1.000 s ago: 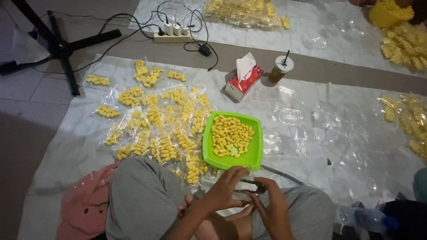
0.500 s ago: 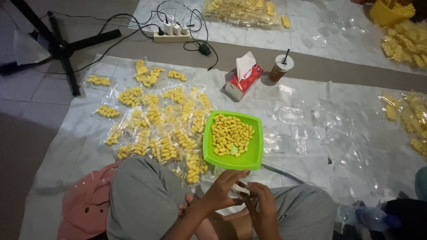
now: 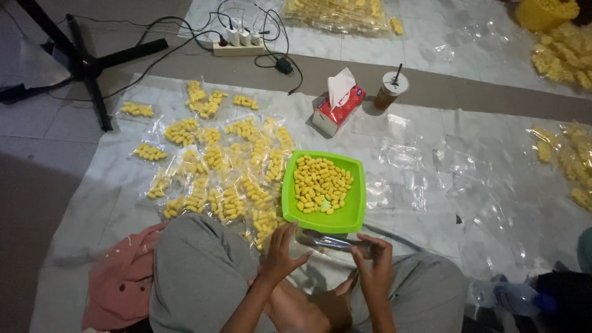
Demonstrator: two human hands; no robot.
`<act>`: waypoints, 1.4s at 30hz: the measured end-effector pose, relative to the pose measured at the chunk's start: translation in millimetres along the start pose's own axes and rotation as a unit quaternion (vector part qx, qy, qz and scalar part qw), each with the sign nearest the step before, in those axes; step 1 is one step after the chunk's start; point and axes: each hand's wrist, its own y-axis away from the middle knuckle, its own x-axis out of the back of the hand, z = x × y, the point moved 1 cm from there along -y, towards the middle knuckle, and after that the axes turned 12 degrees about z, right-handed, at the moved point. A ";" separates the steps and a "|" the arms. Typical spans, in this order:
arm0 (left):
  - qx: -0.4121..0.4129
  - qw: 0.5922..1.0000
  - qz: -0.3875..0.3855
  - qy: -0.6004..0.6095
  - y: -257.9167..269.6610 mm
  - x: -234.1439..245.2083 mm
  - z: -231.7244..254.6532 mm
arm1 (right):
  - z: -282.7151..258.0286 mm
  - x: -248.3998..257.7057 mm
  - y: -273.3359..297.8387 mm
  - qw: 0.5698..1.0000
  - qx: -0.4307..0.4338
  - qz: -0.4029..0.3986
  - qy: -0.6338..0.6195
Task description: The person uses tongs to transfer yellow snacks from a bowl into small plastic bags while sitting on the floor.
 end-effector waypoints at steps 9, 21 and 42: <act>-0.034 0.992 0.122 -0.024 2.4 -2.8 -4.0 | 8.9 -14.4 -2.6 0.950 -0.221 0.209 -0.076; -0.019 0.973 0.231 0.024 4.4 3.3 2.4 | 56.9 -70.1 15.8 0.941 -0.181 0.146 -0.245; 0.055 0.981 0.170 0.074 1.3 0.8 -4.5 | 148.3 -115.8 -36.2 0.874 0.135 -0.294 0.364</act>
